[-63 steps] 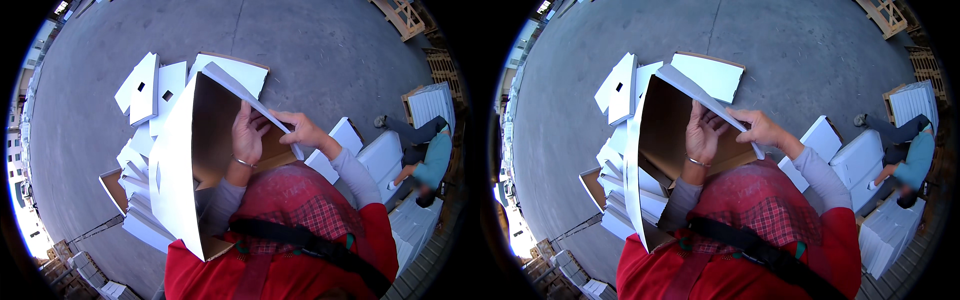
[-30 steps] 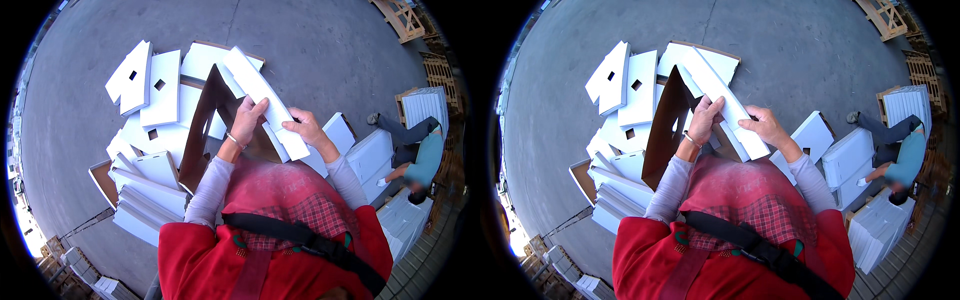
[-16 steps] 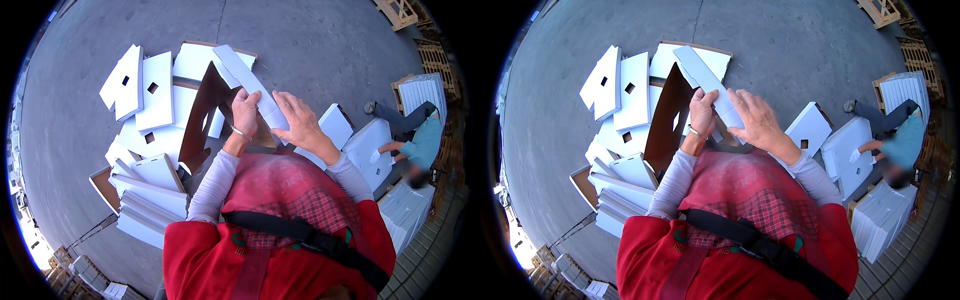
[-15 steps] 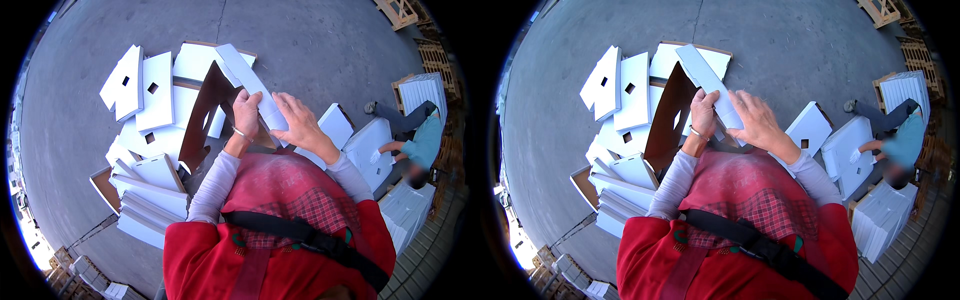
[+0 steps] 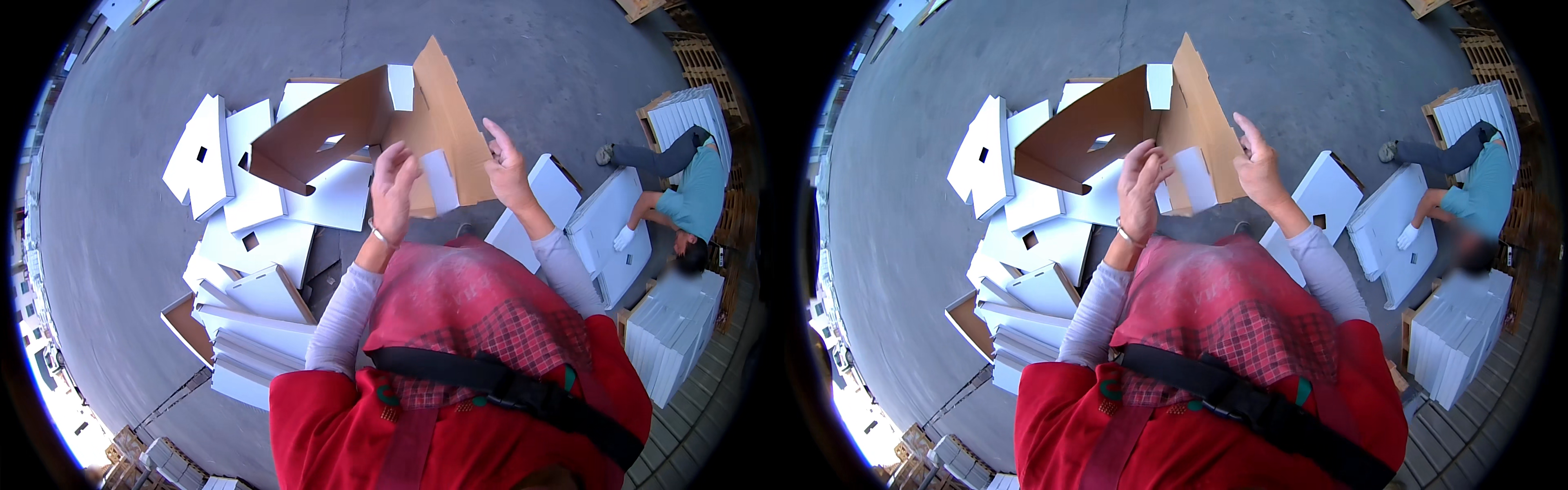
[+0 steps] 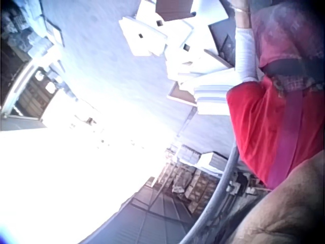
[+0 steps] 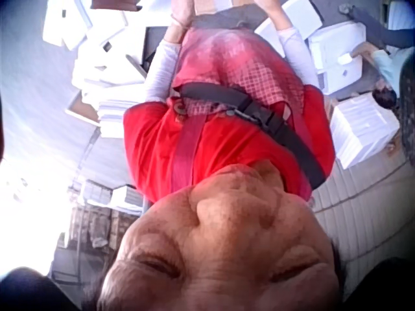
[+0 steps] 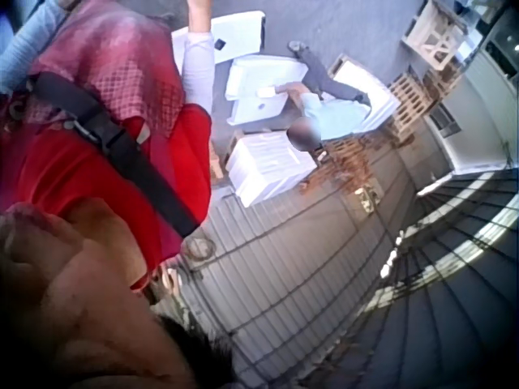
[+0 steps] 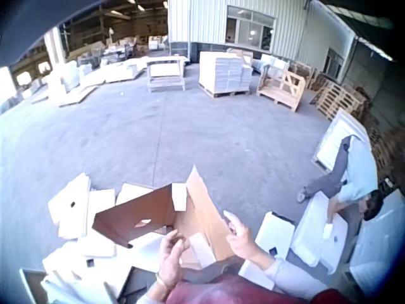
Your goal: The person repeatedly picks up flat white cardboard pieces with square cutouts, folds them into box shapes, and places them into a growing stack. The person handles the pieces one at a time, turning them over and aligning edges to form the box structure.
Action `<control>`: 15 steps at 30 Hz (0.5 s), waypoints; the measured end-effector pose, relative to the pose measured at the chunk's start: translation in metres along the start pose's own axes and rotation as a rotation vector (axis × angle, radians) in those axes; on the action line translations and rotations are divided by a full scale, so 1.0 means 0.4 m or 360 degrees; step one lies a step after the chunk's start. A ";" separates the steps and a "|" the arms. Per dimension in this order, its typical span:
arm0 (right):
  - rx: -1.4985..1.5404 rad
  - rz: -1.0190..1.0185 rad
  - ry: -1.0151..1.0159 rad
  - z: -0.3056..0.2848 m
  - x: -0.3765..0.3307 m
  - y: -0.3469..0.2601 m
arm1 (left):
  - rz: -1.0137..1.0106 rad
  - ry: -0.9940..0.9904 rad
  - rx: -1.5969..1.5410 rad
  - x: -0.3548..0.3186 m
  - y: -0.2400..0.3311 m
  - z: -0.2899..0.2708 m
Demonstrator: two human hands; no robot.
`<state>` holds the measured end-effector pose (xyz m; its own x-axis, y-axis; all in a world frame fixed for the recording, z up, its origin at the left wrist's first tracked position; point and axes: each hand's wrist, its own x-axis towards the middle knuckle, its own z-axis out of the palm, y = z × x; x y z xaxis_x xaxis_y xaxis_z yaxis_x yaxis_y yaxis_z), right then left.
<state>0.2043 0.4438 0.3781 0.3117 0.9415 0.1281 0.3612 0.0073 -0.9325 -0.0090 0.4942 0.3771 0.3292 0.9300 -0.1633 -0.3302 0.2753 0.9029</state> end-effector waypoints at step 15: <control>0.1101 0.0210 0.0089 -0.090 0.128 -0.199 | 0.0557 -0.0377 0.2149 -0.055 -0.084 -0.111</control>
<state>0.2232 0.4791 0.4710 0.3658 0.9307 -0.0011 -0.3184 0.1240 -0.9398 -0.0445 0.4753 0.3328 0.5910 0.8013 0.0927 0.6192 -0.5243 0.5846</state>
